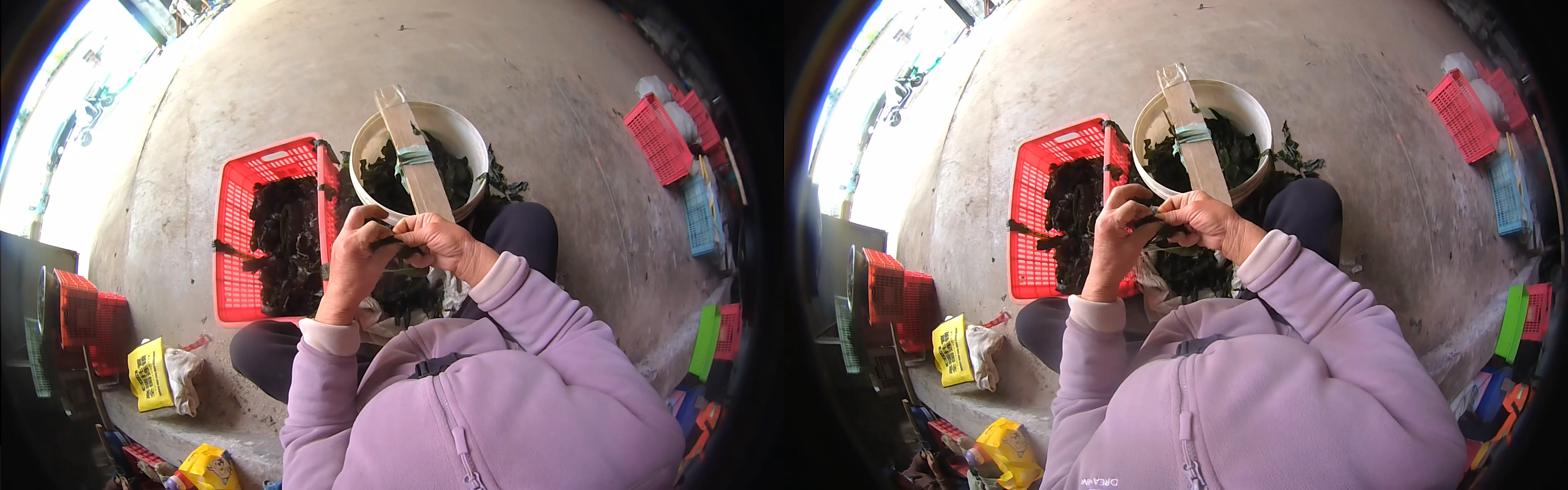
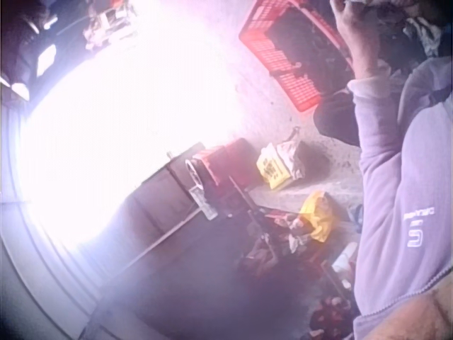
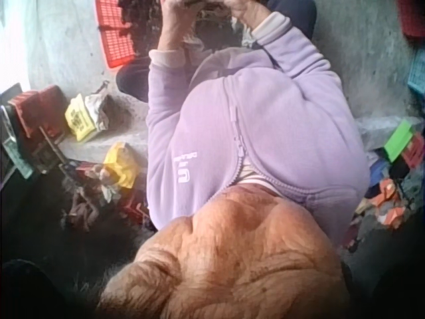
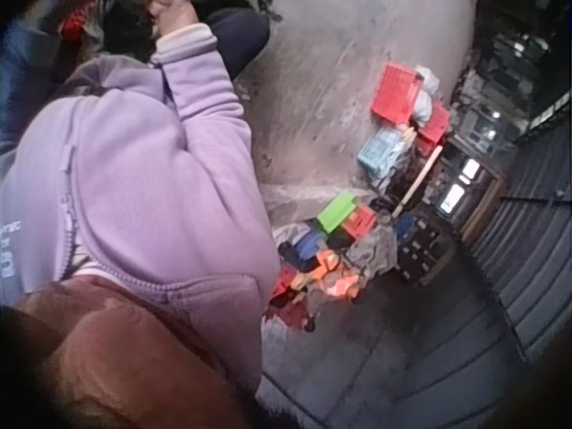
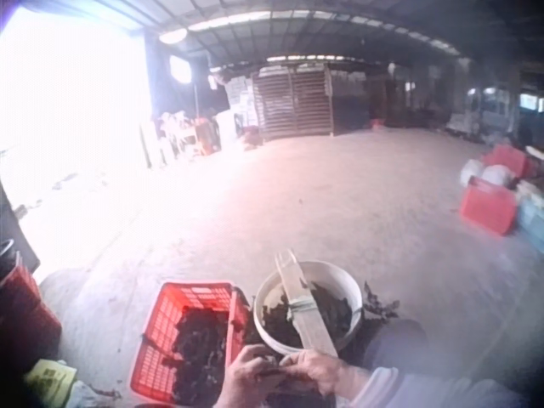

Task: The person sits on the floor and trims seaweed using a fixed blade attached to a bucket. They pick seaweed from a red basket, scrape it against the blade, and place the trimmed pieces back into the basket.

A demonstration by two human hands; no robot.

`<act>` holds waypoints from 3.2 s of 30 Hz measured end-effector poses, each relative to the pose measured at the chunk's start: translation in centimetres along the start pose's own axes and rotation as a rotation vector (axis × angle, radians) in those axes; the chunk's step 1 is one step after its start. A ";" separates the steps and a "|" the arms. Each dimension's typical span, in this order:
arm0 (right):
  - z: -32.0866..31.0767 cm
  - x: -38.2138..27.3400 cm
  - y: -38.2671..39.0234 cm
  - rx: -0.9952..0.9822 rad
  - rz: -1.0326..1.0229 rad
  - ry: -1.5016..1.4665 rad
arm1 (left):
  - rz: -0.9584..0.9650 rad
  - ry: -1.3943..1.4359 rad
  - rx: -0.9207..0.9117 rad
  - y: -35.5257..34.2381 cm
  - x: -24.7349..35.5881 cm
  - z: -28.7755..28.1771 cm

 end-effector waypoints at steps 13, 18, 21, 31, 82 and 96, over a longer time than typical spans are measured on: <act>-0.1 1.5 0.8 -0.259 0.004 -0.288 | -0.567 0.931 0.031 1.1 -4.2 1.8; -0.8 0.3 0.8 -0.028 -0.056 -0.237 | -0.100 0.196 0.211 0.5 -1.5 0.0; -0.7 -0.3 1.1 -0.015 -0.057 -0.104 | 0.060 -0.170 0.152 0.5 -0.9 0.6; -1.1 -2.1 1.3 0.039 -0.238 0.247 | -0.095 -0.234 0.006 0.2 -2.8 1.8; -11.9 -9.8 -9.1 0.507 -0.485 0.459 | -0.791 0.239 0.134 -10.2 -19.6 7.7; -3.1 -7.9 1.2 0.428 -0.688 0.028 | -0.972 1.462 -0.218 -0.3 -6.0 11.4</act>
Point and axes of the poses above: each hand's wrist, its own y-axis away from the middle knuckle, its own z-axis out of the palm, x = y × z, the point moved 4 cm from there along -y, towards the middle knuckle, and after that the axes turned 1 degree about -y, right-handed, at the moved point
